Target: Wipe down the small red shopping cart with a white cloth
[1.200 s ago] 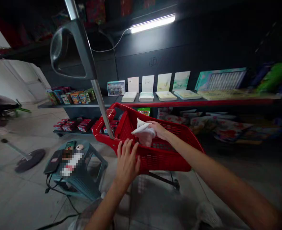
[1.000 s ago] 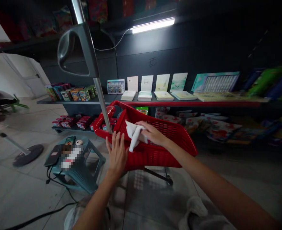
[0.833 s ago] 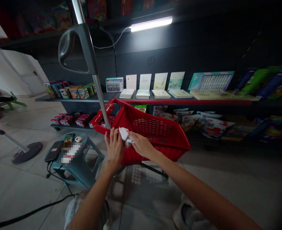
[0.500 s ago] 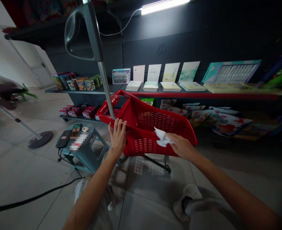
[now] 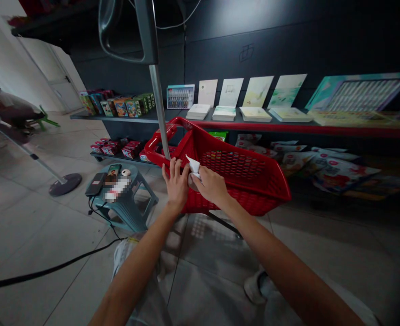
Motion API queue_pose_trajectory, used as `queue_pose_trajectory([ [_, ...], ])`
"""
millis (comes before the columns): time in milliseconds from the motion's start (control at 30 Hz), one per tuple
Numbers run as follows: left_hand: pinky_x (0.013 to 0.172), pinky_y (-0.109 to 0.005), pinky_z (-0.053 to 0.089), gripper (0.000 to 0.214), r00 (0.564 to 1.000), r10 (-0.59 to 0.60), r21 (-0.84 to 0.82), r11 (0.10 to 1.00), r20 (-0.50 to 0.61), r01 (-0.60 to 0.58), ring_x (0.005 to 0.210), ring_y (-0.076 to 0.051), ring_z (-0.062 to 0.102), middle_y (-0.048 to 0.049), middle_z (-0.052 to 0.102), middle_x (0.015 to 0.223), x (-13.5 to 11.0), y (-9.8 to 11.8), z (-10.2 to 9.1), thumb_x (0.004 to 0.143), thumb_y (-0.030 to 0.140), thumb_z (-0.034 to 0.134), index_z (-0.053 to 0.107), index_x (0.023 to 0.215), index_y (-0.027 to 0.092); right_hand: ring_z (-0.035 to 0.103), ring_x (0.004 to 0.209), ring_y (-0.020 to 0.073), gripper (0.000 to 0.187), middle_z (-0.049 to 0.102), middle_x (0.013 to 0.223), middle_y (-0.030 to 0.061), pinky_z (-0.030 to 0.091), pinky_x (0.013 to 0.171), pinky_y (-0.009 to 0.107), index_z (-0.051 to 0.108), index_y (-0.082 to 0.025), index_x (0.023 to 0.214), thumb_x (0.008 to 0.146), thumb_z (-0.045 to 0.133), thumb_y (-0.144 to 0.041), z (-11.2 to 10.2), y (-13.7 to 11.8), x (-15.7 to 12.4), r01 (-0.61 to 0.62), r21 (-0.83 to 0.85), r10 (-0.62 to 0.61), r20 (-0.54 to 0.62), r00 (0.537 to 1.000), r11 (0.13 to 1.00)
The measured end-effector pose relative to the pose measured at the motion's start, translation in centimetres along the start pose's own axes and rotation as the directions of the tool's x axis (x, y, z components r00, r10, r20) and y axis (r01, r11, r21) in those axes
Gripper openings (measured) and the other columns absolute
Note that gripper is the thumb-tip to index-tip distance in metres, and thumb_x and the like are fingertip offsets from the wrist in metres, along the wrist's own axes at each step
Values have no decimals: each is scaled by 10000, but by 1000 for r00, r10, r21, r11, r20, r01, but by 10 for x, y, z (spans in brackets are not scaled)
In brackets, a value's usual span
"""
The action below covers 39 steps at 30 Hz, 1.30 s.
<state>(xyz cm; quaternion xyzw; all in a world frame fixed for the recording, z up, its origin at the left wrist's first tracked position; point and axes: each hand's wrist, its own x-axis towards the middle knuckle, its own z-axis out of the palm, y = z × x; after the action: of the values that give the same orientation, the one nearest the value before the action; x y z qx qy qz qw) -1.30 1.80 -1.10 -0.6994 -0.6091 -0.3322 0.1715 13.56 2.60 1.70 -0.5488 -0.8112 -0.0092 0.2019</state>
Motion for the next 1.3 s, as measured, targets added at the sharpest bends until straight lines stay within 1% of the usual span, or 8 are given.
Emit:
queue_pose_trajectory([
  [133, 1316, -622, 67, 464, 999, 28, 34, 999, 31, -29, 1611, -297, 236, -142, 485, 1601, 2, -8, -1, 993, 224, 505, 559, 1453, 254, 688, 1056, 245, 386, 727, 1189, 113, 466, 814, 307, 588, -175, 1271, 1098, 321, -394, 3, 8, 4, -9, 34, 9, 25, 1000, 999],
  [433, 1304, -627, 53, 497, 994, 52, -15, 999, 92, -51, 1629, -311, 164, -152, 350, 1691, 11, -26, -9, 973, 341, 604, 551, 1461, 261, 683, 1142, 255, 329, 721, 1292, 108, 475, 821, 299, 622, -188, 1267, 1058, 419, -341, -19, 152, -76, -69, -10, 69, 148, 987, 998],
  [567, 1308, -628, 49, 492, 996, 37, -69, 997, 85, -31, 1634, -314, 140, -152, 357, 1684, 17, -33, -8, 961, 308, 610, 561, 1447, 248, 703, 1047, 251, 337, 749, 1181, 129, 486, 820, 315, 655, -171, 1123, 1058, 384, -361, -28, 187, -114, -106, -38, 110, 121, 986, 994],
  [767, 1320, -610, 79, 459, 999, -7, -112, 994, 32, 10, 1640, -313, 93, -136, 393, 1654, 21, -32, -2, 938, 262, 591, 598, 1396, 228, 687, 1010, 264, 287, 733, 1079, 150, 471, 864, 340, 640, -134, 1133, 1035, 417, -285, -30, 157, -114, -172, -203, 191, 76, 979, 964],
  [933, 1326, -599, 86, 428, 999, -50, -125, 991, -5, 49, 1632, -303, 137, -115, 496, 1566, 22, -26, 3, 919, 213, 566, 646, 1339, 242, 641, 1130, 293, 415, 677, 1244, 206, 460, 951, 389, 546, -98, 1371, 1082, 365, -334, -18, 90, -70, -74, -179, 86, 58, 995, 981],
  [1100, 1305, -651, 97, 510, 1000, -27, -115, 993, -11, 26, 1640, -339, 69, -131, 382, 1658, 18, -24, 5, 918, 234, 595, 584, 1428, 240, 655, 1085, 253, 412, 691, 1244, 157, 488, 924, 349, 522, -141, 1397, 1093, 349, -358, -5, 36, -19, 5, -26, -4, 21, 1000, 1000],
  [1200, 1300, -658, 103, 534, 1000, 16, -102, 995, 17, -14, 1640, -351, 3, -138, 268, 1722, 16, -29, 5, 929, 296, 624, 557, 1456, 237, 681, 1059, 236, 362, 716, 1216, 121, 497, 871, 312, 571, -169, 1321, 1089, 369, -362, -6, 47, -17, 21, 37, -23, 50, 998, 999],
  [1300, 1305, -643, 95, 526, 999, 31, -116, 993, 34, -27, 1638, -348, -40, -131, 199, 1748, 20, -40, 5, 933, 319, 634, 560, 1447, 232, 698, 1060, 228, 325, 734, 1212, 94, 490, 837, 286, 611, -193, 1254, 1084, 393, -364, -14, 92, -45, -10, 66, 3, 107, 994, 998],
])
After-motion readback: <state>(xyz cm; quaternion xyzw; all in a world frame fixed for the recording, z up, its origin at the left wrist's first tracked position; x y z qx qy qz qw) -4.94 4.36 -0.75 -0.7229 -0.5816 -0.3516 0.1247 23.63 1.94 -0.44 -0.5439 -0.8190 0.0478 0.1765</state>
